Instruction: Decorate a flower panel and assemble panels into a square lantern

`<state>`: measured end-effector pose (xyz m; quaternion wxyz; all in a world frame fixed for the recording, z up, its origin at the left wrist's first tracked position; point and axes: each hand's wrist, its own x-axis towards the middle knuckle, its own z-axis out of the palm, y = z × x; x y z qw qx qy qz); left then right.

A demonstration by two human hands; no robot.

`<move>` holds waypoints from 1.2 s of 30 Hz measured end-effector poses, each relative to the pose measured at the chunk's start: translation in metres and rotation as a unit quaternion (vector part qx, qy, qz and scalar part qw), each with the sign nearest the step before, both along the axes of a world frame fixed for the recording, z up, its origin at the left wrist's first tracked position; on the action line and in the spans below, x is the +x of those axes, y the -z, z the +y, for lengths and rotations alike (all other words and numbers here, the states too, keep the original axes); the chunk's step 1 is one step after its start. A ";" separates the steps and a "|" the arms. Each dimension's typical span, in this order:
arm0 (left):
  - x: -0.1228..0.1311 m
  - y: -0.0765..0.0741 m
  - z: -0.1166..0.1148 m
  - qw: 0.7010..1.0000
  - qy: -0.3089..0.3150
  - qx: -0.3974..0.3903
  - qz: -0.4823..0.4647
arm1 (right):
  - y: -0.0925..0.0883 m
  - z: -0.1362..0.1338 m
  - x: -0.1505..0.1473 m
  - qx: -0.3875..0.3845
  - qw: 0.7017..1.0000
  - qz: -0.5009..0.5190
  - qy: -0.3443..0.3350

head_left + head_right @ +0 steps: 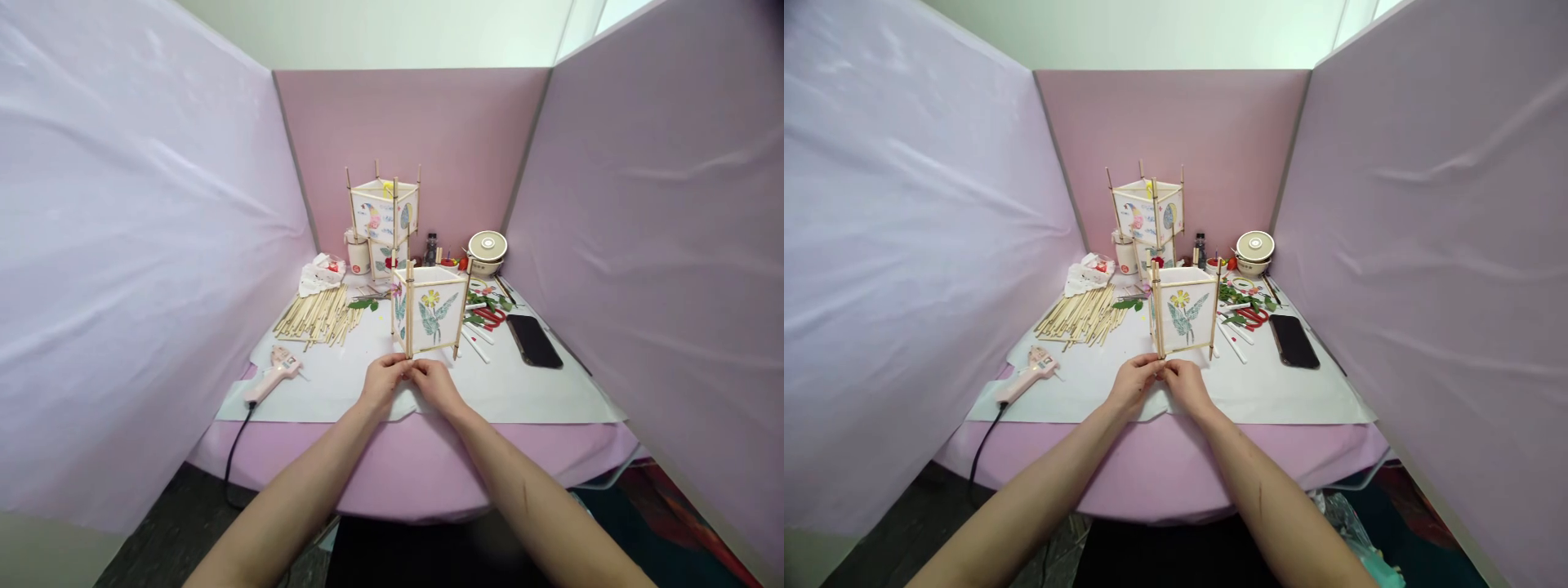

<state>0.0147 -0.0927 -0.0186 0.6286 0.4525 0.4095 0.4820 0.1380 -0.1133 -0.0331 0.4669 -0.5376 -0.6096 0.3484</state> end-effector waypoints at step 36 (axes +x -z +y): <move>-0.011 0.000 0.091 0.934 -0.017 0.174 0.310 | 0.002 0.004 0.028 -0.004 0.902 -0.383 0.199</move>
